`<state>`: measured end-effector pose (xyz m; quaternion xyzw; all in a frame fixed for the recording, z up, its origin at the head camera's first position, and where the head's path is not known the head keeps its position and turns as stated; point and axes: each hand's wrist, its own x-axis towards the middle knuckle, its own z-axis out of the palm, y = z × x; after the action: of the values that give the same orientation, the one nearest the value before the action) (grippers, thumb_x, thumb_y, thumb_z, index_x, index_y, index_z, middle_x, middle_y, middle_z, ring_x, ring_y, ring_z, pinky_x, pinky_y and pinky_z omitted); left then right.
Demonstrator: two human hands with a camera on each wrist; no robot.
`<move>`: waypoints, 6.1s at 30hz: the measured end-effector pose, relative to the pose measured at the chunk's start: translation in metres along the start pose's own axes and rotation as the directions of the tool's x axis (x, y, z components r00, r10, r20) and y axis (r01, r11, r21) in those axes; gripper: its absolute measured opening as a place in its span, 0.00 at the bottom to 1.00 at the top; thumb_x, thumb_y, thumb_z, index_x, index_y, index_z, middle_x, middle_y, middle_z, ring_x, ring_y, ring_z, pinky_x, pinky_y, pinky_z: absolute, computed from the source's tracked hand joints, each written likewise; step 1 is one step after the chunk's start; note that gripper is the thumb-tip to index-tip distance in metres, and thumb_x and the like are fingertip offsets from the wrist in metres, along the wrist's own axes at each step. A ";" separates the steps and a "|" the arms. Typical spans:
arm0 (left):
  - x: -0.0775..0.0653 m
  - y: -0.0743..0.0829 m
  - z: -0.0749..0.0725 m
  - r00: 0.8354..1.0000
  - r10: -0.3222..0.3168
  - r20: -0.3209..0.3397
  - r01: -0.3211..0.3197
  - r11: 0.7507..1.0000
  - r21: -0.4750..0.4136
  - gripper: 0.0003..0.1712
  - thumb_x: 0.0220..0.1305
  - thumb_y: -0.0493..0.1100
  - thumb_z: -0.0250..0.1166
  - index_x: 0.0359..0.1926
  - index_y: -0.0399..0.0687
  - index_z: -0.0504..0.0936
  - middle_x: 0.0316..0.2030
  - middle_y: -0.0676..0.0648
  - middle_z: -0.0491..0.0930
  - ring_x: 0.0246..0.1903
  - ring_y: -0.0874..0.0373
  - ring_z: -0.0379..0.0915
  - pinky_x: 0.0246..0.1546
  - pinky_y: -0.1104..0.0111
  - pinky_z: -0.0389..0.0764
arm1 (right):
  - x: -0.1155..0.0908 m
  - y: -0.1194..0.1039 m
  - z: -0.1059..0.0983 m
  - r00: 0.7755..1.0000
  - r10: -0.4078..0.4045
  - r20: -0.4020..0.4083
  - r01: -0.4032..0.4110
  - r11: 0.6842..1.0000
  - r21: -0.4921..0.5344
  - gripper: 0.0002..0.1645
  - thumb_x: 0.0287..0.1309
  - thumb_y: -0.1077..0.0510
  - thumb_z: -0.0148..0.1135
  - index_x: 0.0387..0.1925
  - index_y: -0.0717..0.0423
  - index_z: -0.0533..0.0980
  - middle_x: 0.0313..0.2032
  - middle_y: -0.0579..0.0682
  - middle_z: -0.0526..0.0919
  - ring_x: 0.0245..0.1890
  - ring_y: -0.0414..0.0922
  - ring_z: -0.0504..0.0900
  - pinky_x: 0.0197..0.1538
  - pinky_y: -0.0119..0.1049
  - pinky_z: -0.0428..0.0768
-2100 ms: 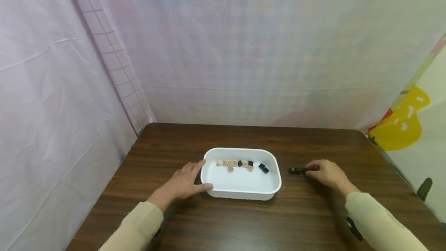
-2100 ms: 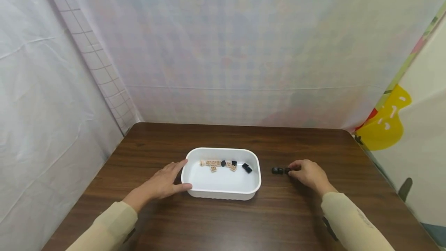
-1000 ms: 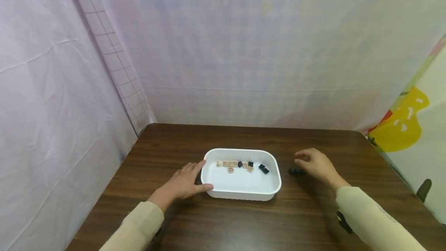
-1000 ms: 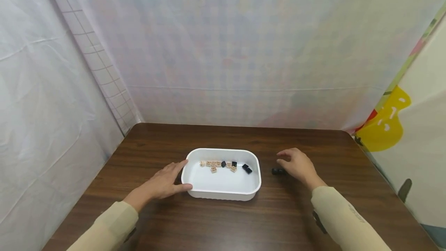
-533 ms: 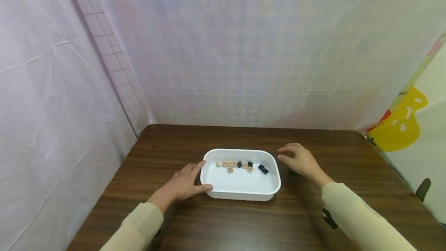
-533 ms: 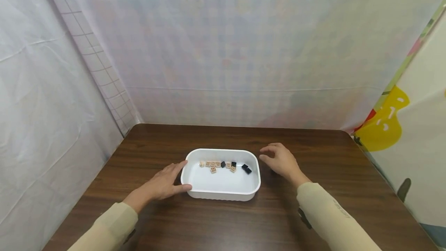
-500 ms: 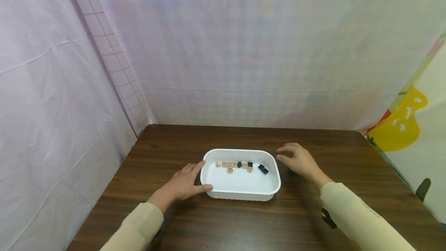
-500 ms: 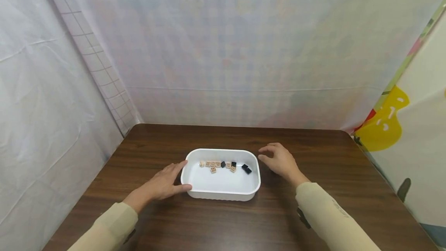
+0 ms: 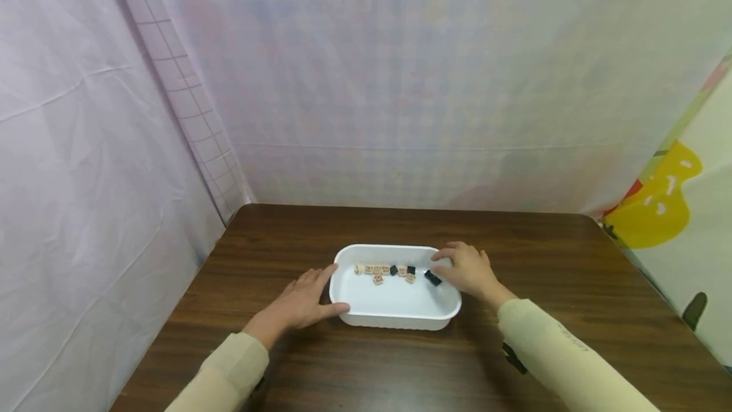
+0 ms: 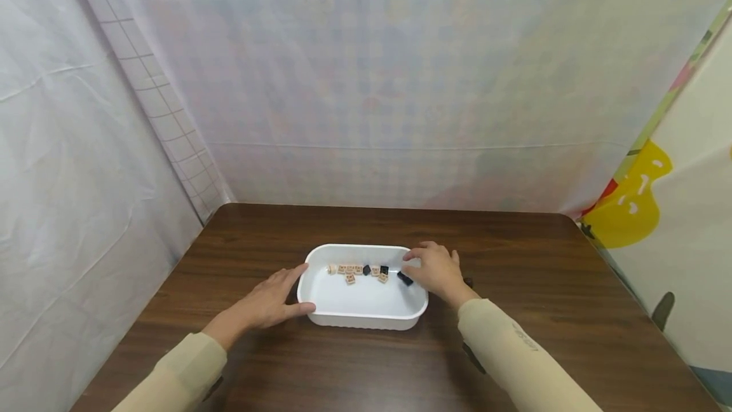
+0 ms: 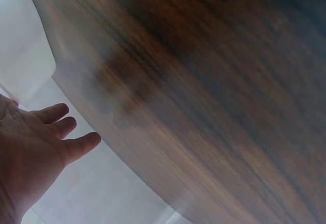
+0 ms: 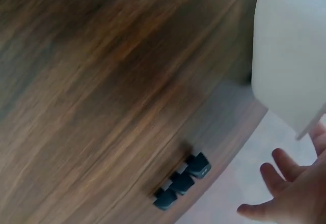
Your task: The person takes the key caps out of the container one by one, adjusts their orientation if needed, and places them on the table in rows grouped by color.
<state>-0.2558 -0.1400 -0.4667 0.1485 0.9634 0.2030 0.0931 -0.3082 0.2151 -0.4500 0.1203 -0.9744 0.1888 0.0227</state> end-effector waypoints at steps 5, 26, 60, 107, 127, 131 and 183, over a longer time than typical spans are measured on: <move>0.000 -0.001 0.001 1.000 0.000 -0.005 0.000 1.000 0.005 0.58 0.57 0.78 0.57 0.79 0.56 0.50 0.73 0.37 0.57 0.73 0.38 0.48 0.68 0.41 0.53 | 0.001 -0.008 0.004 0.999 0.038 0.035 -0.036 0.997 -0.063 0.16 0.60 0.46 0.65 0.47 0.47 0.85 0.63 0.65 0.73 0.63 0.69 0.66 0.62 0.78 0.46; 0.000 -0.002 0.001 1.000 0.010 -0.004 -0.010 1.000 -0.010 0.58 0.57 0.78 0.57 0.79 0.55 0.50 0.73 0.37 0.57 0.73 0.38 0.48 0.68 0.41 0.54 | 0.006 -0.017 0.016 0.985 0.126 0.119 -0.100 0.975 -0.200 0.20 0.49 0.38 0.73 0.38 0.44 0.86 0.52 0.62 0.78 0.58 0.67 0.70 0.62 0.79 0.40; 0.000 -0.002 0.003 0.999 0.029 -0.024 -0.029 0.999 -0.014 0.58 0.58 0.77 0.59 0.78 0.53 0.51 0.72 0.38 0.60 0.72 0.38 0.51 0.67 0.41 0.57 | 0.005 -0.016 0.023 0.989 0.133 0.058 -0.122 0.980 -0.156 0.11 0.51 0.45 0.73 0.36 0.44 0.87 0.50 0.60 0.80 0.56 0.64 0.72 0.62 0.79 0.41; -0.003 0.003 -0.001 1.000 0.001 0.001 0.000 0.999 -0.039 0.56 0.60 0.73 0.61 0.79 0.53 0.50 0.73 0.37 0.57 0.73 0.37 0.47 0.68 0.40 0.53 | -0.049 0.117 -0.048 0.982 0.188 -0.030 -0.184 0.978 0.097 0.21 0.60 0.52 0.62 0.50 0.62 0.79 0.48 0.66 0.82 0.44 0.63 0.81 0.40 0.57 0.78; -0.002 0.001 0.000 1.000 0.017 -0.001 -0.017 0.999 -0.041 0.58 0.58 0.77 0.59 0.79 0.53 0.50 0.73 0.38 0.58 0.72 0.37 0.49 0.68 0.40 0.54 | -0.052 0.137 -0.032 0.994 0.087 0.070 -0.094 0.991 0.099 0.18 0.58 0.59 0.66 0.48 0.65 0.81 0.45 0.65 0.84 0.44 0.63 0.82 0.43 0.57 0.79; -0.001 0.001 0.000 1.000 0.016 0.001 -0.016 0.999 -0.047 0.57 0.58 0.75 0.60 0.79 0.53 0.50 0.73 0.38 0.58 0.72 0.37 0.48 0.68 0.40 0.54 | -0.051 0.137 -0.030 0.994 0.084 0.068 -0.090 0.992 0.086 0.17 0.57 0.59 0.66 0.47 0.65 0.81 0.43 0.64 0.84 0.44 0.63 0.82 0.44 0.58 0.79; -0.003 0.003 0.000 1.000 -0.006 0.008 0.007 0.998 -0.060 0.57 0.59 0.74 0.60 0.79 0.54 0.49 0.74 0.39 0.57 0.73 0.38 0.47 0.69 0.41 0.53 | -0.023 0.028 -0.017 0.996 -0.023 -0.081 0.038 0.983 0.181 0.17 0.65 0.51 0.63 0.49 0.57 0.83 0.63 0.72 0.69 0.63 0.72 0.65 0.61 0.72 0.61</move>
<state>-0.2525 -0.1384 -0.4649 0.1433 0.9570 0.2310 0.1018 -0.2931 0.2520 -0.4468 0.1293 -0.9494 0.2812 0.0530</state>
